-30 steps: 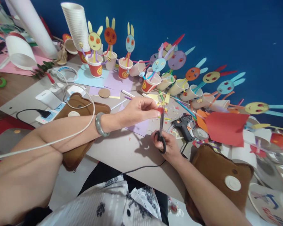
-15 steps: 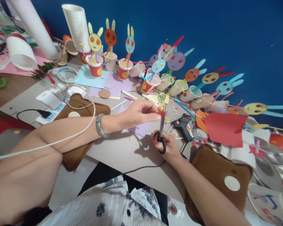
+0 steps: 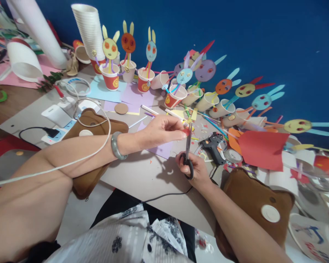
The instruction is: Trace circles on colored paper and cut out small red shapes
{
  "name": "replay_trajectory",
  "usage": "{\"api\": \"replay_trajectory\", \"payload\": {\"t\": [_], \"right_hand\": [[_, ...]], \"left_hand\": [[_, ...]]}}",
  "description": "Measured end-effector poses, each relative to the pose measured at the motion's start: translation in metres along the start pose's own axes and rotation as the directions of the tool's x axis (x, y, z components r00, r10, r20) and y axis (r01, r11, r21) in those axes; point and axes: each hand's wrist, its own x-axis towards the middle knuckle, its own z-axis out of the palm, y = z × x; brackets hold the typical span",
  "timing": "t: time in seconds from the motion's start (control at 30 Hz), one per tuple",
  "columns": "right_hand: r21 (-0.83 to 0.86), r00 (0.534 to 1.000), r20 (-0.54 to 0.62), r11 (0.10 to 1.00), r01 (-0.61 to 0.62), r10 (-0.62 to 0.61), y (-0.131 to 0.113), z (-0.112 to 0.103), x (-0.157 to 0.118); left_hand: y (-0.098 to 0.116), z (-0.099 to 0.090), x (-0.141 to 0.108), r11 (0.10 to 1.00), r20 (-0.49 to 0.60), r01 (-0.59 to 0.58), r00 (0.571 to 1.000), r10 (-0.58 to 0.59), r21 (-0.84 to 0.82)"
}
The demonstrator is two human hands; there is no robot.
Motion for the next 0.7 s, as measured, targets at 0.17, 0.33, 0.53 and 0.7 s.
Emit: {"api": "replay_trajectory", "payload": {"t": [0.17,0.33,0.53,0.7], "right_hand": [[-0.003,1.0,-0.001,1.0,-0.012,0.012,0.0002,0.0003,-0.0004],[0.007,1.0,-0.01,1.0,-0.003,0.003,0.0025,0.0004,-0.0006],[-0.002,1.0,-0.011,1.0,0.01,-0.01,0.0021,0.0004,0.0003],[0.015,1.0,0.0,1.0,0.006,-0.006,0.0051,0.0,0.0003]], "left_hand": [[0.0018,-0.0001,-0.0001,1.0,-0.005,-0.007,1.0,0.007,-0.001],[0.0026,0.0,0.0003,1.0,-0.013,-0.01,1.0,0.01,-0.013],[0.001,-0.0005,0.0013,1.0,-0.019,-0.017,1.0,0.016,-0.025],[0.0015,-0.0009,0.0013,1.0,-0.029,-0.02,0.999,0.019,-0.008]]}}
